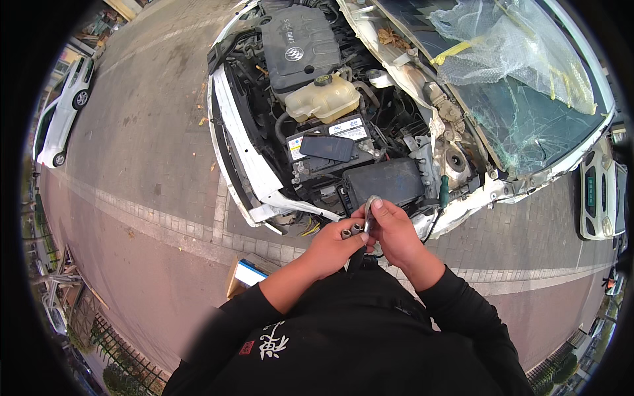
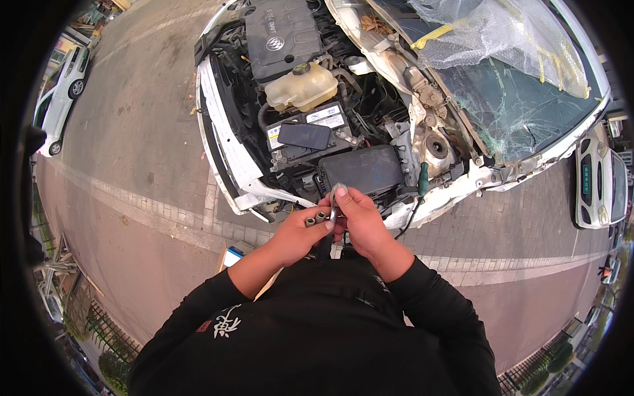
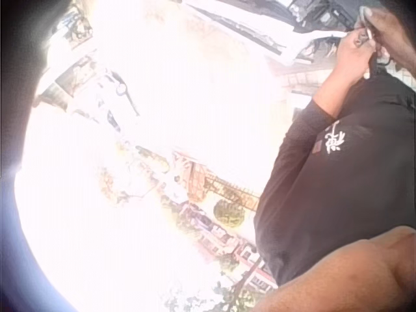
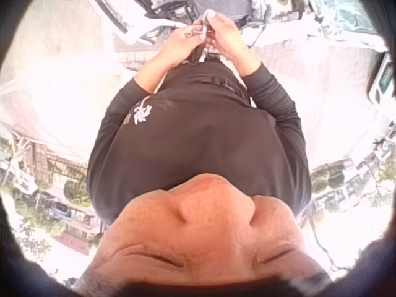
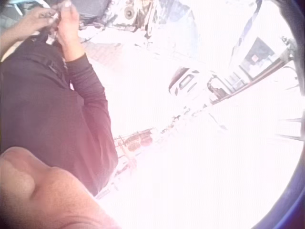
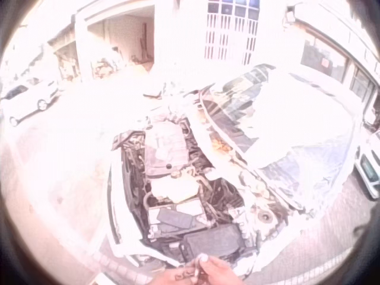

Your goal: The person works on the front of a white car with the hood open, using a wrench and screwdriver to remove a black plastic cover near the battery. They then walk to the driver door, open it, and place the wrench inside before walking into a garage and placing the tools on a red tool cart.

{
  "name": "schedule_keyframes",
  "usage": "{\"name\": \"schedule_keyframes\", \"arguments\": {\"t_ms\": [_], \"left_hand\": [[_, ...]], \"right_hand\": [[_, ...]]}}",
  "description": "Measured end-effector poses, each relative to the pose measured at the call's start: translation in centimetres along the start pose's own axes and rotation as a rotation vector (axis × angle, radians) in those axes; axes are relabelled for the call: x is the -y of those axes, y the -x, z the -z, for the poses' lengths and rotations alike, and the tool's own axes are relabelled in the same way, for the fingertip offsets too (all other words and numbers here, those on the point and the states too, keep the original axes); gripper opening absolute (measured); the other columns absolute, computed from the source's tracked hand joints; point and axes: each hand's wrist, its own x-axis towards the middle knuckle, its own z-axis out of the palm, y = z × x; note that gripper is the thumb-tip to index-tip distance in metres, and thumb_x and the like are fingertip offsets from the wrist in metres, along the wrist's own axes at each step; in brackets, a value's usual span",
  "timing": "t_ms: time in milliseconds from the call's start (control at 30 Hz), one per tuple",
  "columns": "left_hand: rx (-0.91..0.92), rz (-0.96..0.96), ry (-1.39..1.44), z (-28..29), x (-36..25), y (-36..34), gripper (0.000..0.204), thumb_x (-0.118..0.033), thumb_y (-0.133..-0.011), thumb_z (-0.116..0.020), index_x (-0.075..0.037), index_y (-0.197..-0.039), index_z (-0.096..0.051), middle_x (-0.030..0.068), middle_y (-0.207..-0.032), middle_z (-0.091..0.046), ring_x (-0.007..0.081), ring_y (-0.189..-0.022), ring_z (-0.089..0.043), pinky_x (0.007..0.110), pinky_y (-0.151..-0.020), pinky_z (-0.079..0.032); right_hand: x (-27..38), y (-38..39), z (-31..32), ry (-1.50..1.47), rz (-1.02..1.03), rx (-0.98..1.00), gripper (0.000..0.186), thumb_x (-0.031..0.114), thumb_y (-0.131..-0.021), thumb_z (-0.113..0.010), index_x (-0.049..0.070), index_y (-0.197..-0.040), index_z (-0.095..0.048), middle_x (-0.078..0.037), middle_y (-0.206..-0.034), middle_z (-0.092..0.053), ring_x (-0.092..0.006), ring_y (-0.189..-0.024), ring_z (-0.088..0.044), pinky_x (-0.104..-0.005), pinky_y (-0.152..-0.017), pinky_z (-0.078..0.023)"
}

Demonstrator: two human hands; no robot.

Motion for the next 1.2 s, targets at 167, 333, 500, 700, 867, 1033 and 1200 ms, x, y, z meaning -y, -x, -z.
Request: {"name": "schedule_keyframes", "arguments": {"t_ms": [167, 333, 500, 700, 867, 1033, 1200], "left_hand": [[-0.056, 0.112, -0.068, 0.3, -0.5, -1.0, 0.038, -0.037, -0.113, -0.063, -0.007, -0.135, -0.072, 0.0049, -0.111, -0.079, 0.0133, -0.1, -0.073, 0.027, -0.09, -0.054], [0.08, 0.082, -0.062, 1.2, -1.1, -2.0, 0.046, -0.046, -0.113, -0.062, -0.007, -0.135, -0.073, -0.0053, -0.091, -0.061, 0.006, -0.078, -0.052, 0.026, -0.074, -0.047], [0.034, 0.059, 0.199, -0.4, -1.3, -2.8, 0.042, -0.04, -0.112, -0.067, -0.006, -0.136, -0.07, -0.0026, -0.096, -0.063, 0.0064, -0.075, -0.055, 0.029, -0.073, -0.051], [0.05, 0.034, 0.492, -2.6, -1.8, -3.9, 0.033, -0.025, -0.109, -0.072, -0.005, -0.135, -0.066, 0.0021, -0.099, -0.069, 0.0095, -0.075, -0.06, 0.03, -0.072, -0.053], [0.043, 0.013, 0.435, -3.6, -2.2, -4.5, 0.029, -0.026, -0.11, -0.07, -0.008, -0.132, -0.067, 0.0048, -0.106, -0.074, 0.0112, -0.083, -0.065, 0.034, -0.078, -0.059], [0.053, 0.075, 0.524, -3.4, -1.7, -4.3, 0.017, -0.019, -0.112, -0.062, -0.009, -0.125, -0.063, 0.0067, -0.115, -0.071, 0.0168, -0.098, -0.067, 0.043, -0.089, -0.059], [0.069, 0.115, 0.374, -2.5, 0.3, -4.0, 0.018, -0.022, -0.111, -0.063, -0.011, -0.125, -0.064, 0.0026, -0.107, -0.067, 0.0152, -0.1, -0.064, 0.036, -0.087, -0.053]], "right_hand": [[-0.7, 2.5, 2.1, -0.242, 0.277, -0.239, 0.043, 0.049, -0.116, -0.048, 0.007, -0.117, -0.061, -0.008, -0.095, -0.065, -0.0222, -0.085, -0.065, -0.0412, -0.083, -0.054], [-1.1, 5.0, 4.6, -0.291, 0.195, -0.253, 0.054, 0.056, -0.117, -0.042, 0.005, -0.117, -0.06, -0.004, -0.082, -0.056, -0.016, -0.067, -0.052, -0.0345, -0.067, -0.048], [-1.4, 6.6, 4.3, -0.001, 0.168, -0.113, 0.062, 0.063, -0.115, -0.04, 0.005, -0.121, -0.058, -0.004, -0.078, -0.053, -0.0142, -0.063, -0.046, -0.0313, -0.063, -0.043], [-0.7, 6.9, 3.8, 0.26, 0.22, -0.024, 0.065, 0.064, -0.116, -0.033, 0.004, -0.118, -0.058, -0.005, -0.08, -0.058, -0.0115, -0.065, -0.048, -0.0269, -0.062, -0.04], [-0.4, 7.0, 4.3, 0.163, 0.235, 0.019, 0.058, 0.059, -0.117, -0.037, 0.006, -0.115, -0.061, -0.002, -0.083, -0.059, -0.0089, -0.068, -0.05, -0.0249, -0.063, -0.042], [-0.6, 7.0, 4.1, 0.175, 0.3, -0.01, 0.05, 0.051, -0.116, -0.047, 0.003, -0.12, -0.058, -0.006, -0.087, -0.061, -0.0139, -0.072, -0.055, -0.0274, -0.066, -0.045], [-1.5, 5.3, 3.0, -0.117, 0.48, -0.207, 0.03, 0.031, -0.115, -0.058, 0.003, -0.123, -0.063, -0.007, -0.104, -0.067, -0.0166, -0.09, -0.063, -0.0333, -0.087, -0.053]]}}
